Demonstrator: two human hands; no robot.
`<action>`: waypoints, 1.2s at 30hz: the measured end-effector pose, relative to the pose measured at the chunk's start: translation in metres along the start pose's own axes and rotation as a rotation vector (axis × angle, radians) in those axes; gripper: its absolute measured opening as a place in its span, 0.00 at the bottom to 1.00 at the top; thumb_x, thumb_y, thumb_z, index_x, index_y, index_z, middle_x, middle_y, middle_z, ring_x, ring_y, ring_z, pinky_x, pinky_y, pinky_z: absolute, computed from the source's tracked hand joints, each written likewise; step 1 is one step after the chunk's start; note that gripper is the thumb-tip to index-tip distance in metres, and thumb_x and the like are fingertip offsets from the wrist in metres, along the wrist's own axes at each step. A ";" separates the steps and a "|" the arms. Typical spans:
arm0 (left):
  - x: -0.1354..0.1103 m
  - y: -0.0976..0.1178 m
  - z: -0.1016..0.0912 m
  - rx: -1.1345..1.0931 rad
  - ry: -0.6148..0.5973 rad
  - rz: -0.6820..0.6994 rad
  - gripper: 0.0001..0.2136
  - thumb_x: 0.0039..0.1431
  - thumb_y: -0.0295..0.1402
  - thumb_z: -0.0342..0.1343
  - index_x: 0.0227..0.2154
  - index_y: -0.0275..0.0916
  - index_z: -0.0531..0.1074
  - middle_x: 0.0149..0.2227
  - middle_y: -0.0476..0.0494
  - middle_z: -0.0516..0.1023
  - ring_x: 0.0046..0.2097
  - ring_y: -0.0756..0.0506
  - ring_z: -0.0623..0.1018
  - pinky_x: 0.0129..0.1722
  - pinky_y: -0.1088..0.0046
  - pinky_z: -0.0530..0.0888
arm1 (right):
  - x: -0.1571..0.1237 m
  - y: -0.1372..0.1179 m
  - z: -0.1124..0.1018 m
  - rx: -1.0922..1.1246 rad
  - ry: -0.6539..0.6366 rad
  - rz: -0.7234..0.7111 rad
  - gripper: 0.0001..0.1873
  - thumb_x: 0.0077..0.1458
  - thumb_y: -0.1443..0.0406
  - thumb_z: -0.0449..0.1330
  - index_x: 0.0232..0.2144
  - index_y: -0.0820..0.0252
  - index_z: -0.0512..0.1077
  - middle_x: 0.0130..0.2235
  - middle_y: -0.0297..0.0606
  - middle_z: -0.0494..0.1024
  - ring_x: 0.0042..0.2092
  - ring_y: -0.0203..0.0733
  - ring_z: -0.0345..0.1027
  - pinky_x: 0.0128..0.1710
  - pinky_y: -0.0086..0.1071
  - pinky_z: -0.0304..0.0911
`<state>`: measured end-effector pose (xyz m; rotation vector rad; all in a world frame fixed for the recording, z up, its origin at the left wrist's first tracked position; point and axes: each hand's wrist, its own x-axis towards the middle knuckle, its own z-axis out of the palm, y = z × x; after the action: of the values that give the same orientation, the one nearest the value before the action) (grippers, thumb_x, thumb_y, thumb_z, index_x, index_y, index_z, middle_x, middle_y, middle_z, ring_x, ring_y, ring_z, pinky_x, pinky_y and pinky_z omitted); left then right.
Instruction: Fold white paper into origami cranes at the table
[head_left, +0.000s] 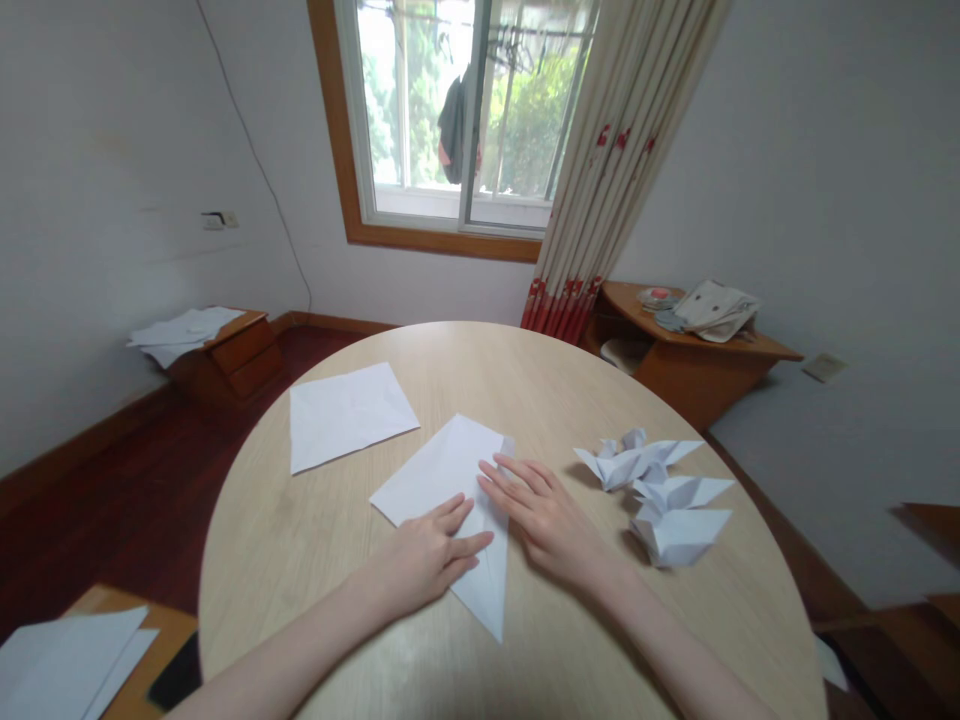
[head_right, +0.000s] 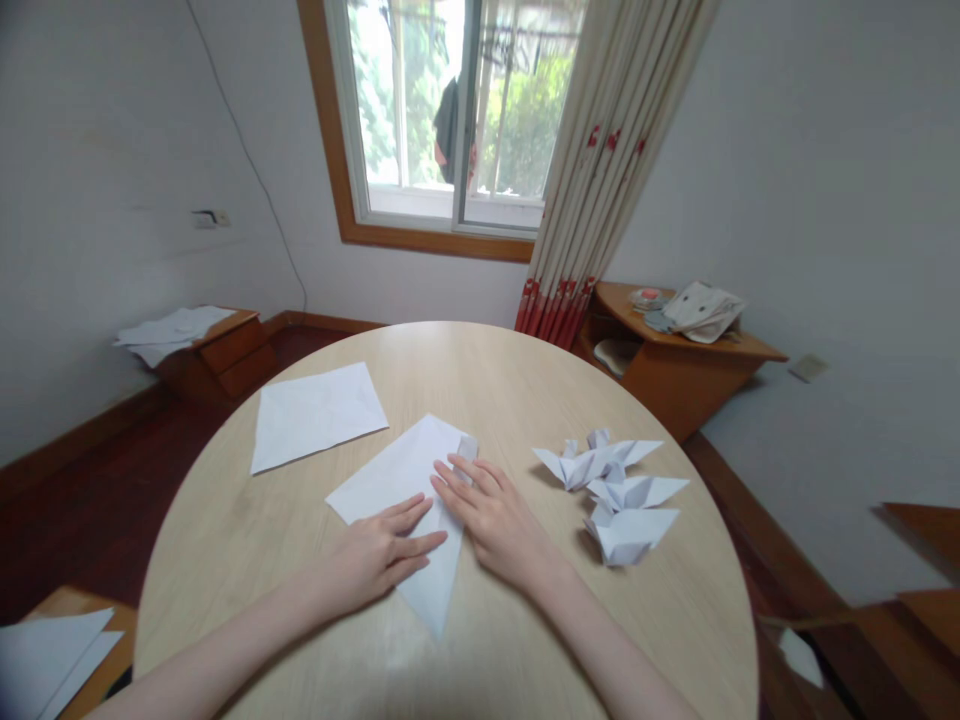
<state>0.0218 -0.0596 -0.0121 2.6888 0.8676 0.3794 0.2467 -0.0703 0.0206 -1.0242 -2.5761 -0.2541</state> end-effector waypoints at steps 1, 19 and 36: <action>0.000 -0.002 -0.001 -0.042 -0.009 -0.003 0.15 0.63 0.32 0.53 0.52 0.45 0.72 0.62 0.38 0.63 0.63 0.36 0.61 0.58 0.58 0.66 | -0.002 0.001 0.003 -0.012 0.007 -0.009 0.38 0.47 0.82 0.45 0.61 0.64 0.58 0.63 0.43 0.61 0.65 0.47 0.46 0.58 0.48 0.53; 0.002 0.012 -0.016 -0.127 -0.171 -0.068 0.33 0.59 0.51 0.52 0.63 0.38 0.56 0.65 0.35 0.54 0.65 0.36 0.55 0.63 0.52 0.55 | -0.031 0.024 0.008 0.182 -0.160 0.180 0.20 0.53 0.78 0.53 0.43 0.60 0.77 0.51 0.45 0.76 0.52 0.48 0.70 0.50 0.43 0.67; -0.006 0.032 0.001 0.110 0.111 0.147 0.20 0.68 0.34 0.37 0.49 0.29 0.71 0.48 0.31 0.77 0.49 0.37 0.78 0.46 0.62 0.75 | -0.031 0.023 0.013 0.318 -0.113 0.263 0.14 0.58 0.75 0.53 0.38 0.59 0.77 0.47 0.43 0.79 0.50 0.45 0.73 0.49 0.40 0.68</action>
<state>0.0345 -0.0880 -0.0023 2.8669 0.7417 0.5321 0.2801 -0.0700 -0.0023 -1.2625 -2.4340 0.2796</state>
